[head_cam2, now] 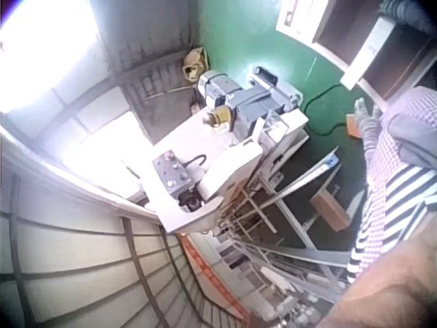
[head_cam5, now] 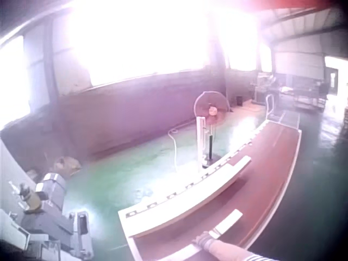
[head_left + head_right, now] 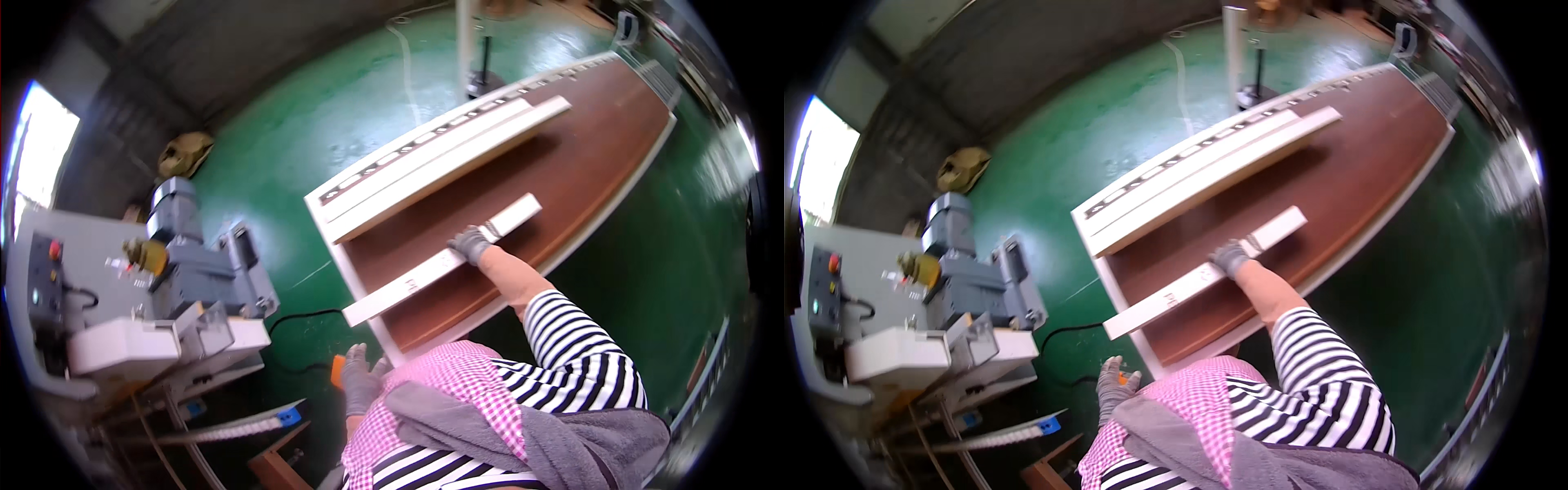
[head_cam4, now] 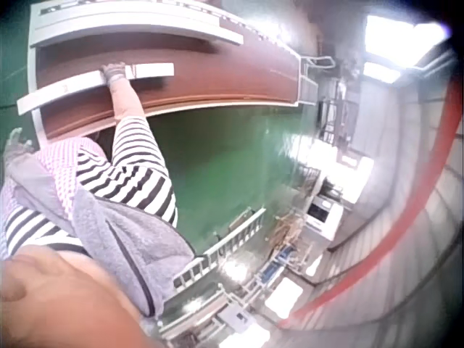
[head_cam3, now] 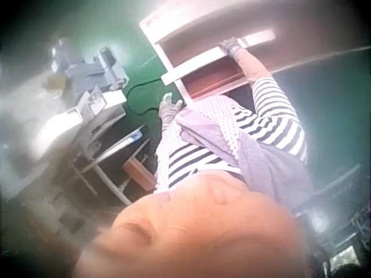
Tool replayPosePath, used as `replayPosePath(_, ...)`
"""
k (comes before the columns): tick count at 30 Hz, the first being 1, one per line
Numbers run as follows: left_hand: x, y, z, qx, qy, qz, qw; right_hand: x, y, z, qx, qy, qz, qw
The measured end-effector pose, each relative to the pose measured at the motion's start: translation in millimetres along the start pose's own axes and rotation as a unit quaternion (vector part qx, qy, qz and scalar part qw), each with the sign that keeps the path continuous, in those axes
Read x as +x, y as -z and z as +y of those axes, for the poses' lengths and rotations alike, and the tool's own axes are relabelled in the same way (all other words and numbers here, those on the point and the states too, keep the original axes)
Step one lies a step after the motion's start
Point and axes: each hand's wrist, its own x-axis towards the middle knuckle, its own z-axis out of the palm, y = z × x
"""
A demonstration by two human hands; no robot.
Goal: The person collects processed wooden boards from the output of a machine one by one by hand and stacks them onto a table.
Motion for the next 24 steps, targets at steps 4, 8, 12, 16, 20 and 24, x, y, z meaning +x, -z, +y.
replayPosePath(4, -13, 16, -55, 0.03, -0.046, 0.025, 0.998, 6, -19, 2, -0.031, -0.045, -0.063, 0.997)
replayPosePath(8, -58, 64, -96, -0.161, -0.069, 0.18, 0.968, -16, -3, -30, -0.084, -0.089, -0.09, 0.988)
replayPosePath(12, -99, 139, -147, -0.302, -0.122, 0.437, 0.838, -28, 27, -94, 0.034, -0.025, 0.043, 0.998)
replayPosePath(16, -114, 202, -229, -0.351, -0.03, 0.589, 0.728, -22, 57, -179, 0.113, 0.041, 0.114, 0.986)
replayPosePath(20, -119, 257, -323, -0.155, 0.083, 0.665, 0.726, -14, 70, -236, 0.132, 0.123, 0.157, 0.971)
replayPosePath(24, -118, 293, -406, 0.03, 0.195, 0.654, 0.73, -14, 83, -267, 0.139, 0.14, 0.183, 0.963)
